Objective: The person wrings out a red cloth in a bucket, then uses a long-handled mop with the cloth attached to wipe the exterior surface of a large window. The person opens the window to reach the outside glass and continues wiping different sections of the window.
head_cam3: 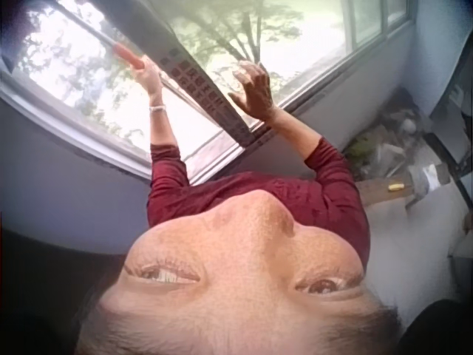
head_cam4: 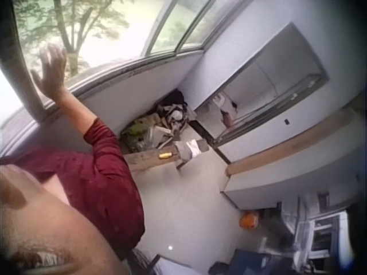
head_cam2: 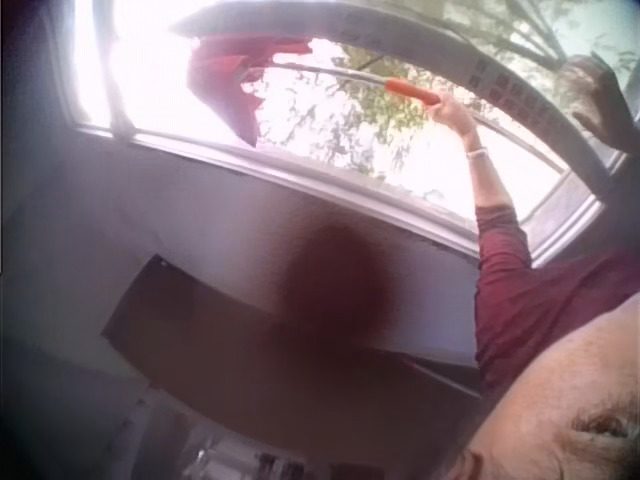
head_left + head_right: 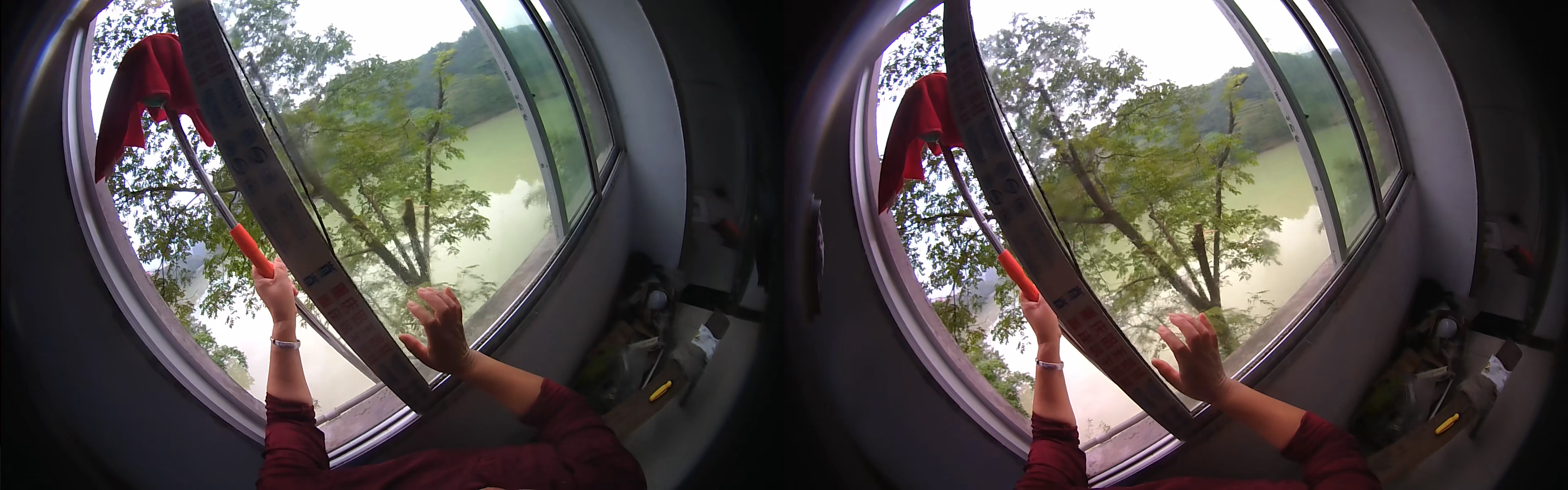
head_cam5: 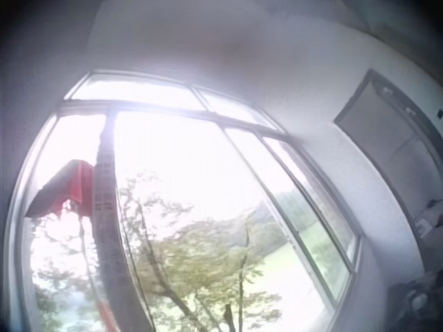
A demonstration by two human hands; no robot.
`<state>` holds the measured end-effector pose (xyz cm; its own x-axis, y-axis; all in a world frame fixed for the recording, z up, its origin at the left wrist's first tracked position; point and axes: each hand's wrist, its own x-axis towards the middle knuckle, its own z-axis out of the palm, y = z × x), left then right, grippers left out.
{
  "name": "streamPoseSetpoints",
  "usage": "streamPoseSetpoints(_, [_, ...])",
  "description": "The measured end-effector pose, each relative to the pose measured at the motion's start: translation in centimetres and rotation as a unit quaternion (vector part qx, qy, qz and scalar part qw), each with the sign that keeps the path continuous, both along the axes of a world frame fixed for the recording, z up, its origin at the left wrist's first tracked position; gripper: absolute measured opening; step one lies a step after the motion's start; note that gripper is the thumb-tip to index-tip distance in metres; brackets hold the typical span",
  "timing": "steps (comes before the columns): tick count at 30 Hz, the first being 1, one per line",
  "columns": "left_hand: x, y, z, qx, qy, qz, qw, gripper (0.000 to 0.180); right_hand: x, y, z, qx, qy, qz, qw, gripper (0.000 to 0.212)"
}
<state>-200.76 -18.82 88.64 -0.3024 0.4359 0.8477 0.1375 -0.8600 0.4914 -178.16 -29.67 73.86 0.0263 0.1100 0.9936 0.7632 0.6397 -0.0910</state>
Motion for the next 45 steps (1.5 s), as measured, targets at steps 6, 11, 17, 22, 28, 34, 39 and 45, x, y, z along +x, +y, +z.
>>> streamPoseSetpoints(6, [-2.2,0.0,-0.1,-0.049,0.026,0.005,0.998,0.017,-0.8,-1.2,0.0,0.002,0.016,0.052,0.999,0.053])
streamPoseSetpoints(11, [-1.4,1.4,-5.3,-0.071,0.09,-0.13,0.985,0.013,-1.5,-1.4,-0.4,-0.004,0.012,0.065,0.998,0.051])
streamPoseSetpoints(17, [1.3,1.6,-13.1,-0.099,0.149,-0.254,0.951,0.014,-0.8,0.2,-3.2,-0.002,0.016,0.037,0.999,0.044])
streamPoseSetpoints(22, [-0.5,5.8,-19.5,-0.184,0.11,-0.362,0.907,0.024,-1.2,1.4,-4.8,0.006,-0.024,-0.005,1.0,0.038])
streamPoseSetpoints(28, [9.9,3.5,-6.6,-0.111,0.151,-0.3,0.935,0.012,-0.5,2.4,-5.6,0.029,-0.026,-0.054,0.998,0.038])
streamPoseSetpoints(34, [12.4,7.7,14.0,0.064,0.143,-0.297,0.942,0.013,-1.5,2.2,-5.8,0.044,-0.036,-0.034,0.998,0.041])
streamPoseSetpoints(39, [14.0,6.0,9.6,-0.036,0.117,-0.544,0.83,0.01,-0.5,2.3,-6.0,0.024,-0.058,-0.072,0.995,0.043])
streamPoseSetpoints(45, [6.7,8.0,-6.0,-0.164,0.235,-0.765,0.576,0.019,-0.6,2.2,-5.9,0.035,-0.053,-0.063,0.996,0.042])
